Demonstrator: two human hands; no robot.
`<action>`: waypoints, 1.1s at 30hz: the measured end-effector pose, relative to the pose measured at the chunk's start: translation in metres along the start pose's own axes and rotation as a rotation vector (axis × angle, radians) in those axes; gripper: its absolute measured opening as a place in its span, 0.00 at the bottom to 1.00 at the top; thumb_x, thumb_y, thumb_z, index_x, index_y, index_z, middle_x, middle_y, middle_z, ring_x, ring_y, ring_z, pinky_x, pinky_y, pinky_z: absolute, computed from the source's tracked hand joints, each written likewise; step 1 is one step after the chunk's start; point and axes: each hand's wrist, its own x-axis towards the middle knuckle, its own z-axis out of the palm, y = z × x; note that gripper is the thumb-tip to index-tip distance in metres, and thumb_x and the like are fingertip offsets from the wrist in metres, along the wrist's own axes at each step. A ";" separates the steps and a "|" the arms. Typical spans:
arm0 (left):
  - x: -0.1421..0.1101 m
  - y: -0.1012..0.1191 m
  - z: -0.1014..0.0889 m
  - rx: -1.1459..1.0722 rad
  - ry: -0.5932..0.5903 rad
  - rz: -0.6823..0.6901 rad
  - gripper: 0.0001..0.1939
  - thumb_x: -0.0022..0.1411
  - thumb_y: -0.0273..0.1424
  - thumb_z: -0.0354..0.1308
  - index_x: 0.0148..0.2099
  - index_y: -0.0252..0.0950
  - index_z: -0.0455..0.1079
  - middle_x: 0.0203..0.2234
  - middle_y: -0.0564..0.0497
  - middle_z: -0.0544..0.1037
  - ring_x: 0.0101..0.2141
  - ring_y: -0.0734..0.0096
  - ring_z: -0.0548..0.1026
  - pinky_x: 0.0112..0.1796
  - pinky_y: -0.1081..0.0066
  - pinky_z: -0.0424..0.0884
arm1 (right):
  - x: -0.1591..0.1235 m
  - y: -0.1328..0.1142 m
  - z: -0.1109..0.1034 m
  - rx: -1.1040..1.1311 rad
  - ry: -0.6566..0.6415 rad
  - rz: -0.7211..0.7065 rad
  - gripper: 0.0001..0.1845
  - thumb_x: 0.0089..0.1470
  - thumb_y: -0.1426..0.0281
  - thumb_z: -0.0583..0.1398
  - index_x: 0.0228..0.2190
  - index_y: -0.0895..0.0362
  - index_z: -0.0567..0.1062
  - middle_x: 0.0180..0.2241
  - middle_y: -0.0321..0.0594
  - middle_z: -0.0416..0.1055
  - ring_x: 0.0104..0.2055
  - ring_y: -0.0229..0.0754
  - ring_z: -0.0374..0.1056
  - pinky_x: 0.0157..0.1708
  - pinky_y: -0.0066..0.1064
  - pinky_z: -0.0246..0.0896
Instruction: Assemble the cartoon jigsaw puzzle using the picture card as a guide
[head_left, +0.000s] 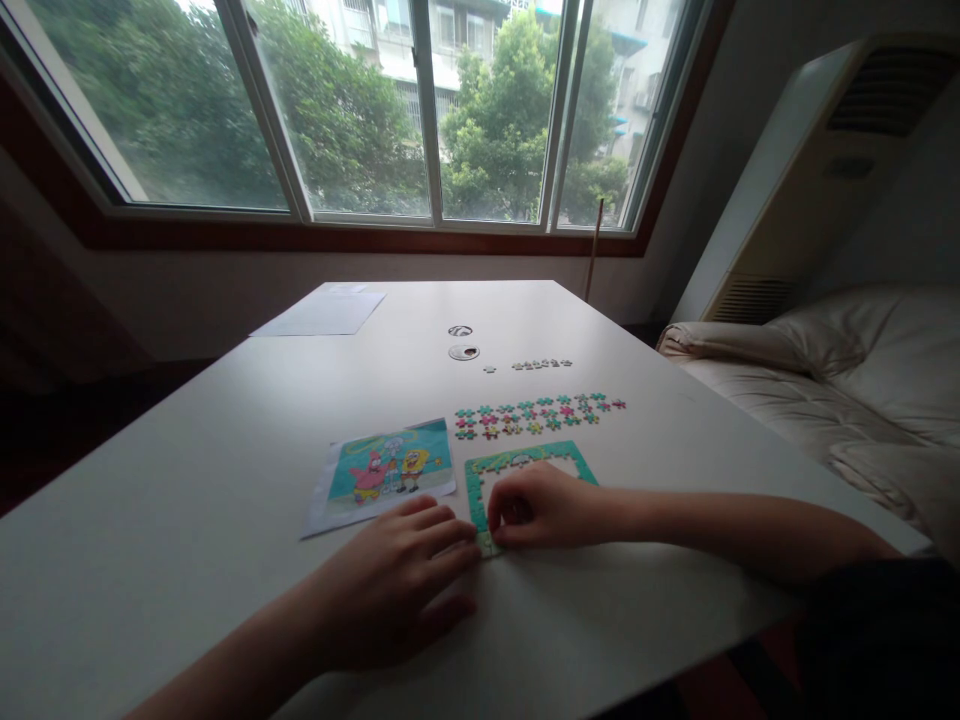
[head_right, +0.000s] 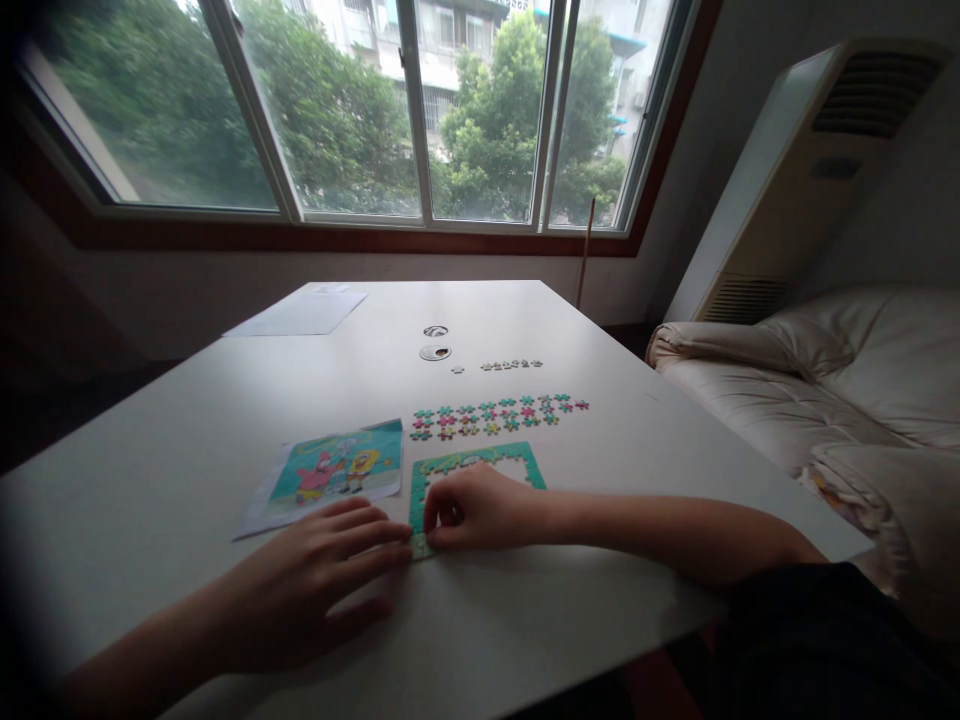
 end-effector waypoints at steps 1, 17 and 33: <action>0.000 0.000 0.000 0.000 -0.003 -0.004 0.12 0.62 0.33 0.51 0.48 0.38 0.65 0.37 0.47 0.74 0.36 0.63 0.72 0.42 0.63 0.65 | 0.000 0.000 0.000 0.003 0.003 0.011 0.06 0.43 0.73 0.61 0.28 0.58 0.76 0.21 0.31 0.65 0.23 0.30 0.61 0.24 0.21 0.54; 0.001 0.002 0.003 0.000 -0.067 -0.067 0.17 0.60 0.33 0.54 0.51 0.38 0.62 0.40 0.45 0.71 0.41 0.57 0.69 0.43 0.59 0.66 | -0.005 -0.006 -0.017 -0.039 -0.097 0.083 0.06 0.46 0.70 0.61 0.29 0.59 0.75 0.21 0.31 0.65 0.22 0.30 0.60 0.23 0.20 0.52; 0.003 0.008 -0.001 0.046 -0.129 -0.087 0.17 0.62 0.37 0.53 0.52 0.39 0.62 0.40 0.46 0.71 0.39 0.58 0.69 0.41 0.58 0.65 | -0.006 0.000 -0.015 0.009 -0.092 0.085 0.09 0.46 0.66 0.62 0.28 0.60 0.75 0.20 0.31 0.64 0.22 0.29 0.59 0.22 0.19 0.51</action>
